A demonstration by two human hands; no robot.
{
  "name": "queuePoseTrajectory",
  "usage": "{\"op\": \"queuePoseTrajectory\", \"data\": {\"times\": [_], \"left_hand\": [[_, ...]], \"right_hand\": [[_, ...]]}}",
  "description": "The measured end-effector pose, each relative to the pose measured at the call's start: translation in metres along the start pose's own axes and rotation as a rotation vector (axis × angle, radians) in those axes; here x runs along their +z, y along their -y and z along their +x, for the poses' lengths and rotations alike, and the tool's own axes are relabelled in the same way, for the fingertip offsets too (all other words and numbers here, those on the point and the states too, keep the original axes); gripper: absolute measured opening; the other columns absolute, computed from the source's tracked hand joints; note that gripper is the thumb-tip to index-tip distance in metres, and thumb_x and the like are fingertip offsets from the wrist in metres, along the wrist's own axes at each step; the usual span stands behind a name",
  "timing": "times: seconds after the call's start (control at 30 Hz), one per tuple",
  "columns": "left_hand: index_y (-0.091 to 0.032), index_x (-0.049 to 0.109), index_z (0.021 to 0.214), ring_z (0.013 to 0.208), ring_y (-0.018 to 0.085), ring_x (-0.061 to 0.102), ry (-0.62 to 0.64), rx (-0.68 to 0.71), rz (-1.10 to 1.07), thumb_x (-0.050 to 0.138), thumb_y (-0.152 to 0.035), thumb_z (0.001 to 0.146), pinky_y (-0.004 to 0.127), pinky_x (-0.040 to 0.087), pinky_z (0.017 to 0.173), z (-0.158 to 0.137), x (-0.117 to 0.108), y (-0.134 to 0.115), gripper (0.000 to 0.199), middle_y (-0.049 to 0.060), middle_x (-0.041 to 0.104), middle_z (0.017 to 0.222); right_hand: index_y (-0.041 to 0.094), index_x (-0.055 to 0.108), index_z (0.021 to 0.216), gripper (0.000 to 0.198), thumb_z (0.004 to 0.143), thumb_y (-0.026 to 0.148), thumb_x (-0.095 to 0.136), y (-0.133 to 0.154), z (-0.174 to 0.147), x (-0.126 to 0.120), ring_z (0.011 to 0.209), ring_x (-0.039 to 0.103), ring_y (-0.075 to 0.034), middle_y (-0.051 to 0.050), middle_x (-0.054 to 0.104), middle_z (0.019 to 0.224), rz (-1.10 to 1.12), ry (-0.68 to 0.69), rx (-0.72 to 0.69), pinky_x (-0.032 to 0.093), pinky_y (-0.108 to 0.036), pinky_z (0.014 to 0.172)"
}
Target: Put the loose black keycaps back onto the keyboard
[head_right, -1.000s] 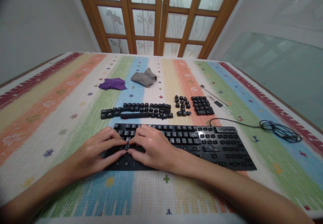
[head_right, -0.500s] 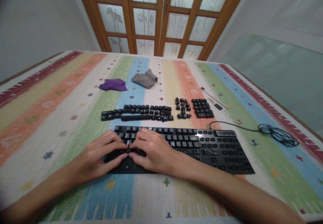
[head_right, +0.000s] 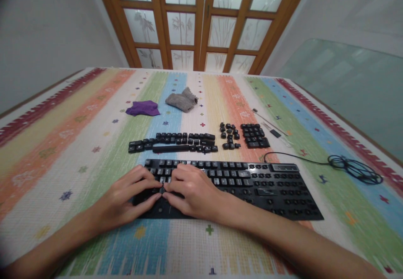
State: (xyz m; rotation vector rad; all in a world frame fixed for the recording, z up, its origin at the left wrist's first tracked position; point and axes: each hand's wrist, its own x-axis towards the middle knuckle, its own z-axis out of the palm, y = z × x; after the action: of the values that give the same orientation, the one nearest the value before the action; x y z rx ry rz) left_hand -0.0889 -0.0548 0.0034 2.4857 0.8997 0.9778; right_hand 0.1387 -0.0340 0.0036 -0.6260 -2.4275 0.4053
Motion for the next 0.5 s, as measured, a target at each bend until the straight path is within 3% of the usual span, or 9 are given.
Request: {"op": "queuePoseTrajectory", "data": {"times": [0.17,0.5], "left_hand": [[-0.016,0.067,0.101,0.079,0.016,0.056,-0.001,0.027,0.032,0.06,-0.013,0.093,0.03,0.052,0.073,-0.0002,0.0008,0.0009,0.012,0.005,0.061,0.086],[-0.015,0.068,0.098,0.076,0.015,0.054,-0.039,0.068,0.025,0.058,-0.012,0.094,0.029,0.049,0.069,0.001,0.0013,0.0008,0.011,0.004,0.059,0.083]], "right_hand": [[0.013,0.069,0.082,0.028,0.099,0.022,0.048,0.0018,-0.0012,0.0015,0.068,0.048,-0.018,-0.006,0.059,0.073,-0.171,0.002,-0.087,0.042,-0.032,0.064],[0.015,0.065,0.081,0.027,0.099,0.019,0.046,0.0011,-0.0004,0.0026,0.068,0.046,-0.017,-0.004,0.057,0.072,-0.265,0.03,-0.143,0.037,-0.032,0.062]]}}
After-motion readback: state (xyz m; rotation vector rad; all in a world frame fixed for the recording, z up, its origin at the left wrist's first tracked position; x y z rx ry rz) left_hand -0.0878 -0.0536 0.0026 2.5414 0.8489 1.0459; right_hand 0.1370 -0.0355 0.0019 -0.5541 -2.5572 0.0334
